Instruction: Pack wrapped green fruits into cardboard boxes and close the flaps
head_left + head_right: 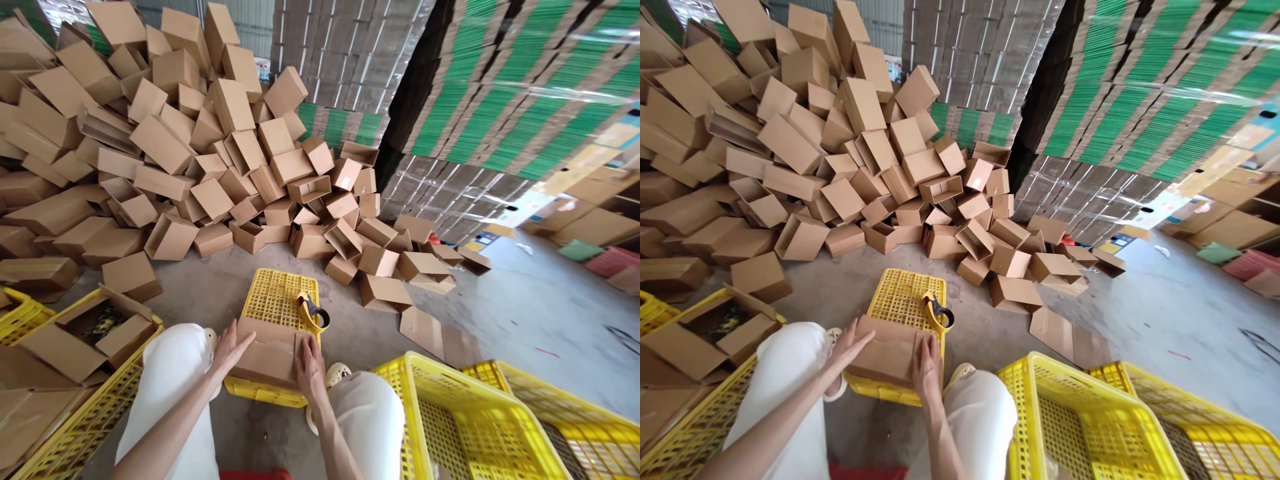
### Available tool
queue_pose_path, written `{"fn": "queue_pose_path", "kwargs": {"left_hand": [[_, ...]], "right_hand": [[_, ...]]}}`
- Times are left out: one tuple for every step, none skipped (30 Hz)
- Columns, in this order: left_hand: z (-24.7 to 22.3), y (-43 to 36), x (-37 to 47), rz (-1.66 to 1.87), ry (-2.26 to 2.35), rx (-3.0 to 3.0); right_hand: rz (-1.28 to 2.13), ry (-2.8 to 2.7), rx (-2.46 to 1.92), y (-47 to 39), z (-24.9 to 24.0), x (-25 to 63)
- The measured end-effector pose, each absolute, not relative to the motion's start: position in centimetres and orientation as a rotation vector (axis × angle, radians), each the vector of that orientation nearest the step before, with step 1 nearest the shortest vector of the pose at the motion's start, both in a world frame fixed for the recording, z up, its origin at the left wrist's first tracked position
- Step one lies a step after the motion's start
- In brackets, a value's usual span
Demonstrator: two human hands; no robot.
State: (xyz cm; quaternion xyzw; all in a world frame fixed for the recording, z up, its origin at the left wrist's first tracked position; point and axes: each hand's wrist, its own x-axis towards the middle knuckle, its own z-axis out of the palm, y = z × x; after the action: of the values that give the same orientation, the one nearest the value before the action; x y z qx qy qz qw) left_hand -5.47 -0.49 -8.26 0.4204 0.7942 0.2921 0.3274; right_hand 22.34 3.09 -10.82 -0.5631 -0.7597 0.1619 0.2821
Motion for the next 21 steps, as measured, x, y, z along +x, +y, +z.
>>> {"fn": "queue_pose_path", "kwargs": {"left_hand": [[-7.9,-0.1,-5.2,0.71,2.118,1.134],[-7.5,0.3,-4.9,0.644,2.16,1.173],[-7.1,0.7,-4.6,0.579,2.2,1.207],[-6.8,1.1,-4.3,0.528,2.228,1.233],[-6.5,1.4,-4.0,0.499,2.245,1.244],[-6.2,1.6,-3.8,0.479,2.255,1.244],[-6.0,1.9,-3.7,0.465,2.26,1.241],[-5.9,2.0,-3.6,0.456,2.264,1.236],[-5.9,2.1,-3.6,0.452,2.266,1.236],[-6.0,2.2,-3.8,0.453,2.269,1.244],[-6.1,2.2,-4.1,0.454,2.271,1.261],[-6.2,2.3,-4.4,0.452,2.269,1.288],[-6.4,2.3,-4.7,0.442,2.262,1.32],[-6.5,2.4,-5.1,0.423,2.248,1.35],[-6.5,2.5,-5.4,0.397,2.231,1.374],[-6.5,2.6,-5.6,0.366,2.211,1.39],[-6.4,2.8,-5.8,0.335,2.191,1.4],[-6.2,3.0,-5.9,0.306,2.173,1.406],[-5.9,3.3,-5.9,0.284,2.157,1.414],[-5.5,3.5,-5.9,0.267,2.143,1.423],[-5.1,3.6,-5.8,0.256,2.13,1.431]], "right_hand": [[0.453,-2.003,-1.491,3.0,-11.0,22.1],[0.471,-1.962,-1.486,2.9,-11.0,21.9],[0.493,-1.918,-1.483,2.9,-10.9,21.7],[0.523,-1.878,-1.474,2.9,-10.6,21.6],[0.563,-1.842,-1.459,3.0,-10.1,21.7],[0.611,-1.81,-1.437,3.2,-9.4,22.0],[0.665,-1.781,-1.412,3.4,-8.6,22.5],[0.712,-1.742,-1.4,3.7,-7.8,23.1],[0.74,-1.702,-1.405,3.9,-6.9,23.9],[0.746,-1.672,-1.428,4.1,-6.0,24.6],[0.729,-1.677,-1.457,4.2,-5.2,25.4],[0.687,-1.722,-1.481,4.2,-4.6,26.0],[0.638,-1.777,-1.505,4.1,-4.1,26.5],[0.591,-1.837,-1.523,3.9,-3.7,26.9],[0.551,-1.891,-1.542,3.7,-3.5,27.1],[0.522,-1.929,-1.566,3.5,-3.5,27.2],[0.506,-1.951,-1.595,3.3,-3.5,27.2],[0.5,-1.96,-1.627,3.2,-3.6,27.2],[0.503,-1.957,-1.658,3.2,-3.7,27.1],[0.512,-1.949,-1.684,3.3,-3.8,26.9],[0.529,-1.933,-1.702,3.5,-3.8,26.9]]}}
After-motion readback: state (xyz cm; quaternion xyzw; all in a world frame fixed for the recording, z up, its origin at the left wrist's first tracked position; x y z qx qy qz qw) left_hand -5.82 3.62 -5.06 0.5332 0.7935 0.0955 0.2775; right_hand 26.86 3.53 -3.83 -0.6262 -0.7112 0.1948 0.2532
